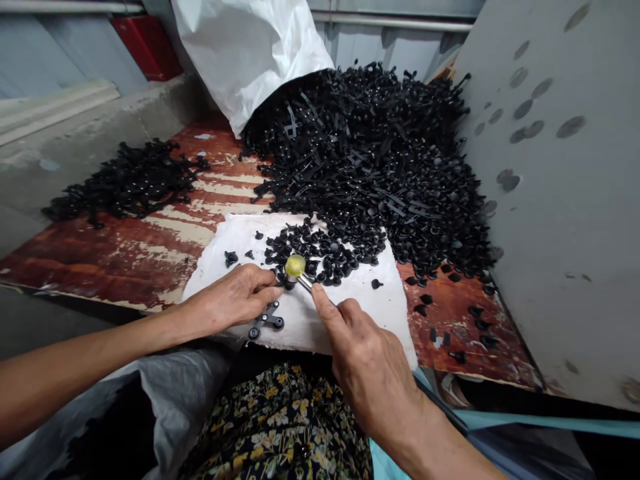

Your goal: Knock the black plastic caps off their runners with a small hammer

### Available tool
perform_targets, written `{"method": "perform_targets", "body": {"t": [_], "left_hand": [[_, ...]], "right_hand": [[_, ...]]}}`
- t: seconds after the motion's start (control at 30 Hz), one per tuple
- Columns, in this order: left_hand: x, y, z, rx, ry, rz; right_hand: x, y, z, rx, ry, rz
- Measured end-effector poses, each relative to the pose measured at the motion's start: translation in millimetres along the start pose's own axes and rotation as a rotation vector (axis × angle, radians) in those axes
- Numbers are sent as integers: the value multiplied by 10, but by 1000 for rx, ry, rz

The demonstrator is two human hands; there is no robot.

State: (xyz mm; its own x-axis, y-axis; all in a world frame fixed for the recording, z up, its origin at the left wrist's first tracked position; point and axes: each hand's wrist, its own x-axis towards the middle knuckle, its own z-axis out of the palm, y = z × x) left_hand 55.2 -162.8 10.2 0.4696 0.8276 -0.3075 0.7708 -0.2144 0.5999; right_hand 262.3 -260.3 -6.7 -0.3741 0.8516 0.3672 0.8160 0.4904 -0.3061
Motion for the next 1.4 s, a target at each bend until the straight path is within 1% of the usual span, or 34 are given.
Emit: {"method": "perform_targets", "body": {"t": [0.03, 0.1, 0.13, 0.17, 0.23, 0.27, 0.3, 0.33, 0.4, 0.5, 0.57, 0.63, 0.67, 0.73, 0.77, 0.8, 0.83, 0.87, 0.9, 0.93, 0.97, 1.0, 1.03, 1.07, 1.13, 1.17, 1.23, 1.3, 1.4], "left_hand": [[3, -12, 8, -2, 2, -2], [8, -29, 18, -1, 11, 1], [9, -33, 22, 4, 15, 4], [10, -36, 27, 14, 17, 7], [14, -43, 40, 28, 25, 10], [19, -49, 49, 30, 23, 4], [24, -57, 58, 28, 22, -1], [30, -68, 65, 22, 21, -5], [38, -90, 68, 12, 18, -5], [9, -96, 28, 33, 18, 17], [-52, -60, -8, 85, 13, 55], [-137, 4, -16, 153, -9, 137], [-181, 38, -2, 188, -29, 190], [-259, 92, 60, 249, -64, 304], [-291, 105, 103, 270, -62, 359], [-318, 108, 148, 280, -35, 404], [-342, 101, 191, 273, 27, 437], [-364, 86, 227, 245, 120, 447], [-385, 68, 254, 194, 230, 424], [-405, 50, 268, 123, 336, 369], [-423, 37, 272, 44, 413, 290], [-437, 32, 264, -33, 443, 205], [-445, 36, 249, -97, 423, 135], [-448, 50, 228, -140, 360, 85], [-434, 97, 186, -188, 208, 52], [-421, 123, 171, -207, 160, 52], [-391, 168, 160, -248, 129, 50], [-368, 192, 178, -262, 115, 52], [-349, 196, 239, -206, 54, 57]], "right_hand": [[-9, 12, 15, 17, 20, 13], [-25, 26, 37, 56, 104, 49], [-29, 26, 45, 43, 129, 54], [-29, 23, 52, 10, 120, 45], [-26, 11, 66, -66, 46, 23], [-26, 3, 73, -59, -11, 12], [-27, -4, 80, -18, 1, 34], [-30, -11, 86, 34, 61, 58], [-32, -19, 91, 83, 118, 80], [6, -19, 59, 77, 33, 66], [66, -26, 18, 181, 89, 128], [137, -51, -6, 354, 144, 245], [169, -70, -4, 455, 133, 308], [210, -116, 34, 684, 29, 413], [216, -139, 64, 788, -10, 449], [212, -160, 96, 876, -20, 486], [200, -176, 126, 942, -3, 531], [181, -188, 149, 994, 22, 592], [160, -196, 164, 1039, 53, 665], [137, -203, 171, 1079, 78, 747], [117, -210, 174, 1116, 93, 824], [99, -219, 174, 1151, 101, 884], [86, -231, 176, 1181, 110, 918], [76, -248, 180, 1204, 112, 933], [63, -288, 203, 1226, 102, 923], [60, -308, 220, 1229, 93, 912], [56, -337, 256, 1243, 92, 907], [60, -346, 284, 1270, 118, 924], [75, -338, 296, 1308, 145, 947]]}}
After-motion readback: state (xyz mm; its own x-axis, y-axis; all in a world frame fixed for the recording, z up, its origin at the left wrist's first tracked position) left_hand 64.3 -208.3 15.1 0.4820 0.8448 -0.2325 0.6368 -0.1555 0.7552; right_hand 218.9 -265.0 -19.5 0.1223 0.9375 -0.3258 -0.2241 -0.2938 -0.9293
